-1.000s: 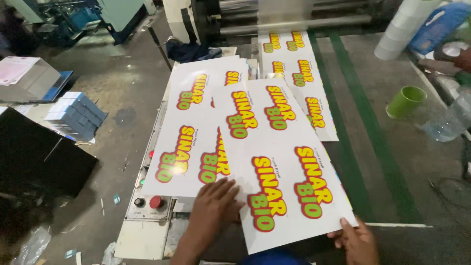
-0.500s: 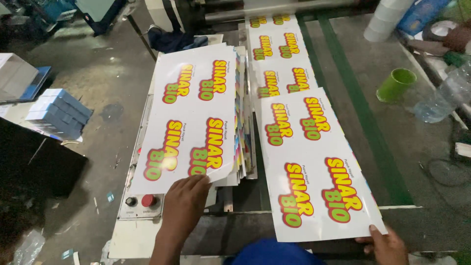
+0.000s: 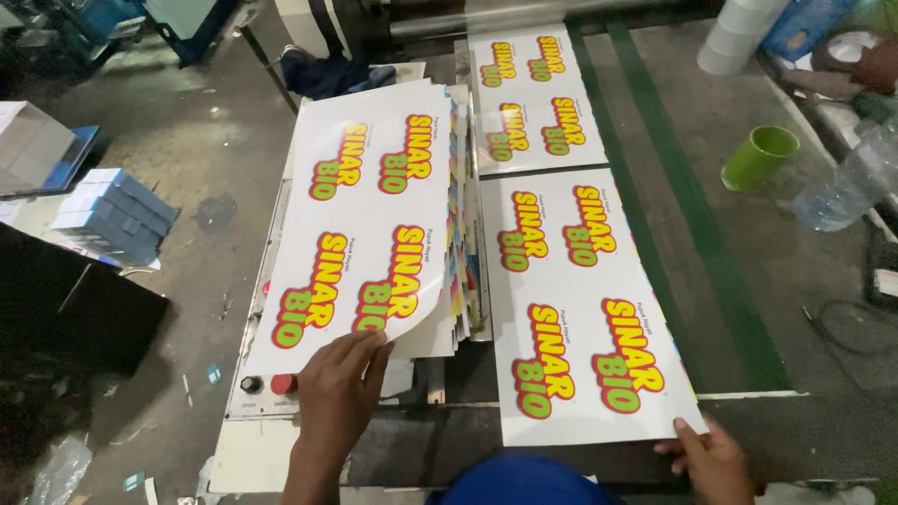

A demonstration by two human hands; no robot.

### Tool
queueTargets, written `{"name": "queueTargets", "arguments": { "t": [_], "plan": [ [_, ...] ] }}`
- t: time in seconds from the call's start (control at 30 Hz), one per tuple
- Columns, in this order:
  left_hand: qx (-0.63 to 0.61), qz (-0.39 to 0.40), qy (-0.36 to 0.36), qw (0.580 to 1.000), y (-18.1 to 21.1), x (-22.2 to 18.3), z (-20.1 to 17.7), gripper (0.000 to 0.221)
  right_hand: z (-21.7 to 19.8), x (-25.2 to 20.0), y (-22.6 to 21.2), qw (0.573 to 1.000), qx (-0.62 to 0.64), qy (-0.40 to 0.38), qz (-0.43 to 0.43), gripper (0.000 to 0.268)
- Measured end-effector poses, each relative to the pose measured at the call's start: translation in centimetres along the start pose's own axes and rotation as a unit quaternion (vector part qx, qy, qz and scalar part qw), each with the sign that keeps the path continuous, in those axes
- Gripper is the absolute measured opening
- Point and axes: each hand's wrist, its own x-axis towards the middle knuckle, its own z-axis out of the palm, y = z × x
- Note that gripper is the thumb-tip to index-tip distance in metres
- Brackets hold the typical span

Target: The person picks up sheets of stickers from a conveyor belt and stacks them on a pile to the left. The stickers feature the text 'SINAR BIO' in red and yellow. The person handles the sheets by hand, aligning them as they are added to the stack.

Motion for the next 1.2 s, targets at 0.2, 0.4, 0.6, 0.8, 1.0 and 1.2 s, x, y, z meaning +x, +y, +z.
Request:
{"name": "queueTargets", "arguments": {
  "t": [0.2,0.4,0.6,0.8,1.0,1.2],
  "plan": [
    [-0.003,0.000,0.000,1.000,0.2,0.0,0.1,0.014,2.8,1.5,-4.0,0.997,0.020,-0.016,-0.070,0.041],
    [-0.015,-0.024,0.010,1.000,0.1,0.1,-0.8,0.014,3.8,0.7,-9.1,0.995,0.076,-0.023,-0.062,0.053],
    [-0.068,-0.013,0.023,0.997,1.3,0.2,-1.0,0.016,3.1,-1.2,-7.5,0.994,0.105,-0.011,-0.006,0.065],
    [-0.149,0.085,-0.063,0.983,5.1,-0.7,2.9,0.017,6.8,-4.9,-7.5,0.993,0.066,-0.080,-0.056,0.050],
    [-0.136,0.154,-0.112,0.972,8.8,-1.9,5.9,0.017,11.3,-8.1,-10.2,0.949,0.047,-0.275,-0.149,0.044],
    [-0.129,0.202,-0.174,0.955,9.9,-3.2,6.6,0.030,13.1,-9.1,-10.3,0.909,0.112,-0.355,-0.186,0.035]
  ]
}}
